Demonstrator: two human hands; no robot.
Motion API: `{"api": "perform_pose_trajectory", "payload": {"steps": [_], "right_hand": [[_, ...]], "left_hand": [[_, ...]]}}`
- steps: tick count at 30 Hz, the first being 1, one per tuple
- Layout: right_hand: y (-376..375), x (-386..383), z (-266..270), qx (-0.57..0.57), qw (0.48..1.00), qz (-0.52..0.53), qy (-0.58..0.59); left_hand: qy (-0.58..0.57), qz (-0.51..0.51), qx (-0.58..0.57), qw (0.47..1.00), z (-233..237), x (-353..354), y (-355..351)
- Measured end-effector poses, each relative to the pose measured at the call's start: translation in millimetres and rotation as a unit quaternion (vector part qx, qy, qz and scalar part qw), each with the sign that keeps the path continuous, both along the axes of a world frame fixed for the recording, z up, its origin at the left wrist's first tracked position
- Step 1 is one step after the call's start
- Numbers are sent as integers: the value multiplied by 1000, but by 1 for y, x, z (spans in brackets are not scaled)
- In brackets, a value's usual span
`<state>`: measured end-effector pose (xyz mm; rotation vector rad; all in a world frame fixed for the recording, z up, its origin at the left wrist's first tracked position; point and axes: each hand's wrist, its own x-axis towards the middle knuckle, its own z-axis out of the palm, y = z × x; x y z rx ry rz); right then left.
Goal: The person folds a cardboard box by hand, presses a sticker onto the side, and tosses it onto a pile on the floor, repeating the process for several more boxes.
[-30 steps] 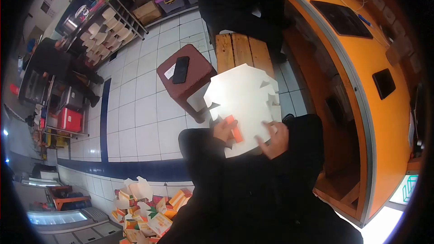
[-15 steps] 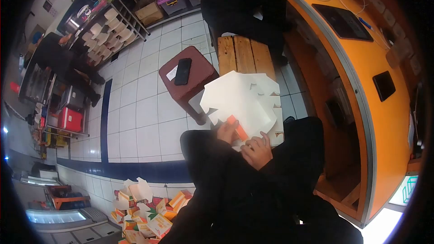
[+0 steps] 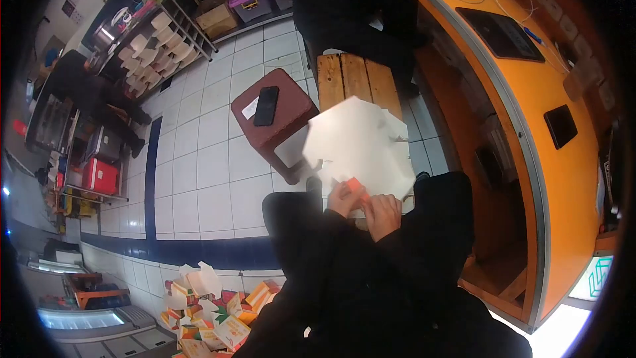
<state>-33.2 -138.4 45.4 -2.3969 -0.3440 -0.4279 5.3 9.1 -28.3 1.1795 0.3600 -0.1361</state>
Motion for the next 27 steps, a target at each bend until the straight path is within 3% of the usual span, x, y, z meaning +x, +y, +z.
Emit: {"api": "perform_pose_trajectory", "payload": {"steps": [2, 5, 6, 8, 9, 11, 12, 14, 16, 18, 21, 27], "right_hand": [[1, 0, 0, -7, 1000, 7, 12], [2, 1, 0, 15, 1000, 2, 10], [2, 0, -5, 64, 996, -3, 63], [2, 2, -15, 113, 987, -8, 115], [0, 3, -19, 116, 984, 0, 137], [0, 4, -18, 119, 980, 9, 158], [1, 3, -13, 116, 974, 8, 193], [4, 3, -11, 113, 967, 7, 229], [7, 3, -16, 92, 962, 23, 256], [10, 4, -26, 71, 962, 24, 261], [17, 12, -42, 55, 961, 18, 271], [22, 21, -58, 77, 966, 15, 244]], "left_hand": [[29, -78, -9, 997, 11, -4, -3], [33, -80, 29, 996, 2, -5, -1], [33, -80, 29, 996, 8, -5, -2], [152, -27, -148, 977, 28, -2, 0], [152, -28, -147, 977, 28, -1, 6], [193, 69, -194, 959, 16, 4, 22], [192, 69, -194, 960, -8, 7, 33], [44, 42, -39, 997, -69, 14, 55], [-47, 37, 60, 996, -64, 22, 60], [74, 144, 83, 983, -40, 17, 45], [1, 114, 185, 976, -34, 6, 38], [-29, 96, 207, 973, 2, -18, 3]]}}
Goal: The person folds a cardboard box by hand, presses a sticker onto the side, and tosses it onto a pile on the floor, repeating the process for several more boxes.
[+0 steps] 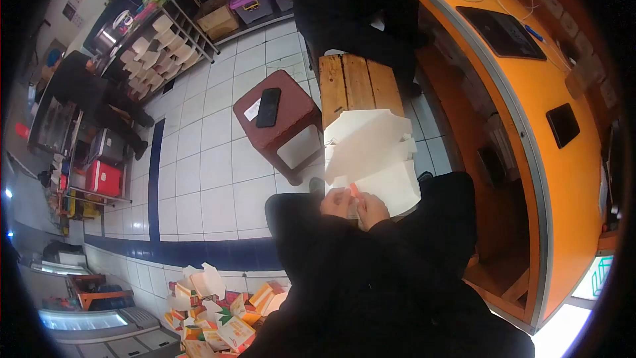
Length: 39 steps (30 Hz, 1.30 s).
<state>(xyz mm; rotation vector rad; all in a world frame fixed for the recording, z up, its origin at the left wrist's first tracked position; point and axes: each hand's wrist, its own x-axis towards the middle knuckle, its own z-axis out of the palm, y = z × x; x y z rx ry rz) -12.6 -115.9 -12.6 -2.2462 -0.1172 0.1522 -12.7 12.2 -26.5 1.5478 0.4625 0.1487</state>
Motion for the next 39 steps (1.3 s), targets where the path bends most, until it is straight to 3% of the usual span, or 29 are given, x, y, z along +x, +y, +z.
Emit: {"api": "perform_pose_trajectory", "payload": {"steps": [3, 5, 6, 8, 11, 14, 17, 19, 20, 21, 22, 24, 26, 27, 28, 29, 31, 33, 39], "right_hand": [[0, 2, 0, -3, 1000, 5, -12], [-1, 2, 2, -3, 1000, 8, -15], [0, 2, 3, 9, 1000, 2, -7], [4, 2, 6, 23, 1000, -3, 0], [9, 2, 11, 43, 999, 12, 3], [15, 4, 5, 153, 985, 68, 26], [7, 9, 16, 200, 978, 52, 41], [-16, 27, 22, 160, 985, -68, -20], [-37, 39, 22, 86, 984, -125, -91], [-54, 48, 48, 49, 971, -199, -122], [-80, 63, 27, -54, 950, -217, -216], [-113, 89, -11, -73, 942, -235, -228], [-123, 96, -17, -87, 933, -253, -240], [-126, 96, -12, 6, 968, -217, -126], [-127, 96, -8, 99, 979, -176, -9], [-125, 95, -6, 100, 980, -175, -8], [-119, 88, -8, 88, 983, -163, -6], [-111, 83, -13, 76, 988, -137, -1], [-104, 75, -3, 75, 994, -79, 22]], "left_hand": [[28, -14, 24, 999, 7, -8, -2], [31, -42, 132, 990, 14, -10, -3], [29, -43, 133, 990, 13, -10, -3], [1, -103, 274, 956, 10, -14, -1], [-3, -80, 188, 979, -7, -12, 5], [42, 1, 125, 991, 25, -13, 1], [87, 42, 138, 986, -5, -5, 12], [93, 49, 161, 981, 3, -3, 11], [102, 55, 182, 976, 5, -4, 9], [103, 56, 180, 977, 1, -5, 9], [69, 67, 208, 973, -7, -5, 10], [32, 75, 235, 969, -7, -2, 6], [-99, 65, 436, 892, 14, 2, 1], [-100, 66, 437, 891, 25, 4, -3], [-132, 4, 426, 895, 34, 5, -12], [-162, -58, 413, 894, 43, 6, -22], [-47, -151, 323, 933, 45, 7, -54], [45, -225, 312, 922, 40, 11, -78], [79, -175, 308, 932, 26, 21, -95]]}}
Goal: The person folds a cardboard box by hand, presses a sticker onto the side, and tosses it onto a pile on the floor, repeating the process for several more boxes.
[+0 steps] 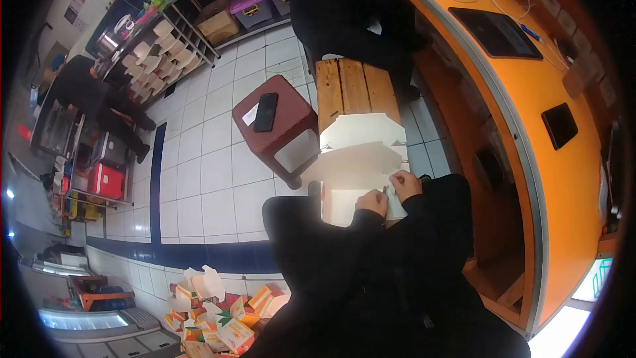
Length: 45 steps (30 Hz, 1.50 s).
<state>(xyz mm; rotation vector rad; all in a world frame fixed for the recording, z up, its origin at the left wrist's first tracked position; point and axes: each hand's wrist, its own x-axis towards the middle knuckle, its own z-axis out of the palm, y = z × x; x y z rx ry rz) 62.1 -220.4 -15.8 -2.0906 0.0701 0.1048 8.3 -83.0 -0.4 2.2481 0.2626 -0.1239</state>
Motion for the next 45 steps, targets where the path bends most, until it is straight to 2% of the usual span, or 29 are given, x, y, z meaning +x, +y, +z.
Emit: {"api": "perform_pose_trajectory", "payload": {"steps": [4, 6, 8, 12, 14, 16, 18, 20, 21, 22, 23, 24, 26, 27, 28, 29, 31, 33, 37, 39, 41, 42, 43, 44, 45], "right_hand": [[14, 3, -8, 20, 999, -28, 10], [19, 0, -8, 22, 999, -37, -6], [29, -5, 7, -47, 997, -34, -55], [35, -10, 13, -72, 995, -1, -75], [37, -17, 17, -174, 981, 44, -78], [37, -24, 7, -171, 981, 42, -81], [36, -24, 9, -168, 981, 42, -87], [31, -32, 36, -135, 990, 36, 3], [28, -36, 49, -136, 990, 35, 3], [25, -40, 62, -138, 988, 61, -17], [22, -46, 73, -138, 986, 87, -35], [17, -51, 82, -138, 986, 86, -32], [5, -63, 90, -214, 932, 286, -55], [3, -69, 77, -239, 919, 293, -111], [4, -70, 63, -237, 919, 294, -112], [7, -71, 50, -249, 920, 290, -89], [14, -67, 44, -261, 918, 291, -72], [18, -71, 45, -274, 913, 286, -103], [21, -72, 41, -303, 912, 261, -92], [18, -74, 35, -232, 937, 222, -134], [20, -76, 75, -225, 942, 208, -139], [20, -77, 90, -216, 947, 196, -137], [17, -76, 86, -214, 947, 200, -131], [13, -72, 79, -191, 956, 180, -129], [9, -70, 74, -168, 965, 159, -128]], "left_hand": [[46, 32, -33, 998, -9, 7, 9], [-2, 60, -37, 998, -10, 9, 9], [-13, 74, -42, 996, -22, 14, 10], [7, 106, -93, 990, -18, 17, 11], [-2, 110, -93, 990, -14, 20, 13], [-9, 116, -93, 989, -24, 18, 15], [-2, 68, -95, 993, -33, 19, 20], [-17, 61, -125, 990, -7, 6, 27], [-34, 54, -156, 986, 5, -1, 35], [-93, 23, -113, 989, 3, -9, 49], [-103, 19, -135, 985, 20, -22, 63], [-142, -13, -60, 988, 36, -35, 80], [-191, -73, 73, 976, 67, -60, 111], [-147, -87, 137, 976, 81, -72, 119], [-105, -99, 201, 969, 89, -81, 125], [-105, -96, 204, 969, 84, -88, 129], [-115, -104, 288, 945, 61, -93, 138], [-104, -108, 270, 951, 31, -85, 143], [-55, -132, 265, 954, 8, -55, 142], [-38, -138, 277, 950, 5, -52, 150], [-24, -95, 296, 950, 16, -54, 178], [-52, 8, 280, 958, 35, -65, 200], [-17, 16, 396, 918, 32, -74, 244], [-107, 154, 310, 932, 21, -111, 317], [3, 192, 419, 888, 53, -153, 378]]}}
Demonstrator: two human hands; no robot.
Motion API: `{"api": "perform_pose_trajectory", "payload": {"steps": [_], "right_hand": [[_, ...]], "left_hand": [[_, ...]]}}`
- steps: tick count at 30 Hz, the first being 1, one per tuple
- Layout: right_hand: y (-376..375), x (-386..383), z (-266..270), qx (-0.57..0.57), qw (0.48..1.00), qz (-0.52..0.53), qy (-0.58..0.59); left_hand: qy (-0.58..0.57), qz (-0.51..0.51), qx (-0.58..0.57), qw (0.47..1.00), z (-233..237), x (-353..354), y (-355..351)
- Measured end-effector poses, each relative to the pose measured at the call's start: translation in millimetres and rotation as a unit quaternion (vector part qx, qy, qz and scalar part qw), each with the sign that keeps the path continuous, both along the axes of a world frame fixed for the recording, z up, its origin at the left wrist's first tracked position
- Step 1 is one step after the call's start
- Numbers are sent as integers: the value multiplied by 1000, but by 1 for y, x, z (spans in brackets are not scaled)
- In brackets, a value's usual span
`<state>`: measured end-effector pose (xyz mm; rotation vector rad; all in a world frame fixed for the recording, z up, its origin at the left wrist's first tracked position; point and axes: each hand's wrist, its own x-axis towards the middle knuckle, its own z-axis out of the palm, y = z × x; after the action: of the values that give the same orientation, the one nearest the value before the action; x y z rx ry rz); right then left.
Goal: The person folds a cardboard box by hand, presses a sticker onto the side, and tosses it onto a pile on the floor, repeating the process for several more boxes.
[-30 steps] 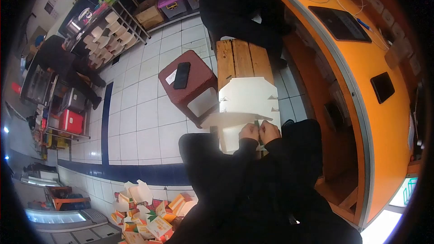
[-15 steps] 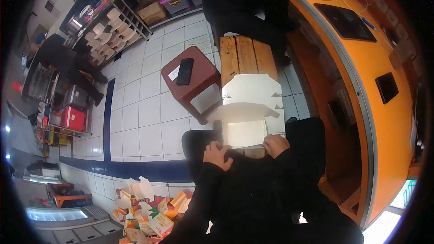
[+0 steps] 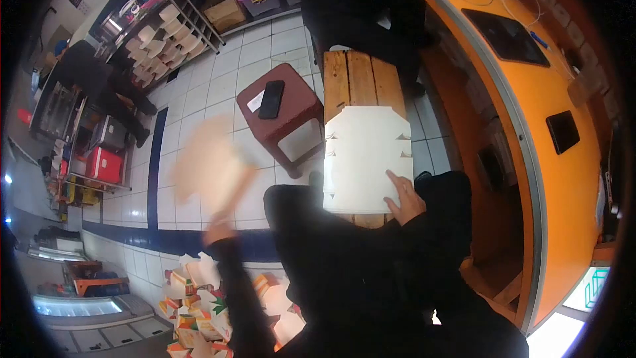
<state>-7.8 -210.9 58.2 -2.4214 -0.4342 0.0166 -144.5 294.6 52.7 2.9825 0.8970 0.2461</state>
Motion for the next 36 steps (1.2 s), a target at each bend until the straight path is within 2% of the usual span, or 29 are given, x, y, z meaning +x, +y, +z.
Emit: {"api": "perform_pose_trajectory", "payload": {"steps": [1, 2, 4, 5, 7, 9, 10, 12, 13, 15, 18, 19, 20, 21, 22, 23, 24, 26, 27, 29, 34, 36], "right_hand": [[-3, 1, -2, 5, 1000, 1, 5], [-4, 4, -5, 26, 998, -35, 47], [-1, 8, -2, 53, 986, -98, 126], [1, 10, -7, 62, 984, -102, 135], [-3, 15, -22, 40, 983, -156, 86], [-7, 23, -42, 31, 979, -177, 96], [-9, 26, -48, -4, 969, -221, 110], [-12, 36, -62, -62, 949, -276, 137], [-11, 38, -65, -66, 950, -273, 136], [-10, 46, -70, -80, 935, -300, 173], [-15, 47, -89, -68, 943, -268, 186], [-17, 47, -89, -69, 943, -270, 180], [-16, 44, -89, -58, 946, -277, 159], [-15, 43, -88, -47, 948, -282, 138], [-14, 41, -85, -46, 948, -284, 134], [-13, 39, -84, -52, 949, -282, 128], [-13, 39, -81, -59, 950, -280, 121], [-11, 38, -78, -65, 950, -280, 120], [-11, 37, -77, -70, 950, -278, 126], [-14, 37, -83, -62, 954, -275, 106], [-13, 35, -85, -30, 958, -267, 99], [-13, 36, -85, -16, 956, -279, 93]], "left_hand": [[122, 75, 90, 986, 33, -42, 60], [166, 141, 100, 971, 54, -99, 107], [179, 232, 42, 955, 78, -225, 157], [189, 269, 3, 944, 80, -283, 157], [204, 321, -57, 923, 75, -356, 138], [205, 359, -113, 904, 58, -389, 115], [189, 359, -135, 904, 48, -389, 105], [129, 327, -191, 917, 20, -370, 97], [47, 270, -237, 932, 4, -342, 91], [-147, 105, -348, 920, -29, -257, 69], [-194, 1, -86, 977, -68, -77, -22], [-182, -5, -152, 971, -19, -13, -89], [-201, 29, -327, 923, -10, 37, -126], [-209, -62, -271, 937, -21, 75, -149], [-148, -99, -254, 951, -30, 106, -167], [-94, -98, -285, 949, -22, 130, -190], [-120, -132, -245, 953, -66, 150, -199], [81, -52, -332, 938, -64, 175, -234], [78, -54, -335, 937, -76, 177, -242], [-34, -91, -243, 965, -113, 170, -248], [-54, -104, -286, 951, -94, 154, -243], [-64, -108, -269, 955, -98, 153, -244]]}}
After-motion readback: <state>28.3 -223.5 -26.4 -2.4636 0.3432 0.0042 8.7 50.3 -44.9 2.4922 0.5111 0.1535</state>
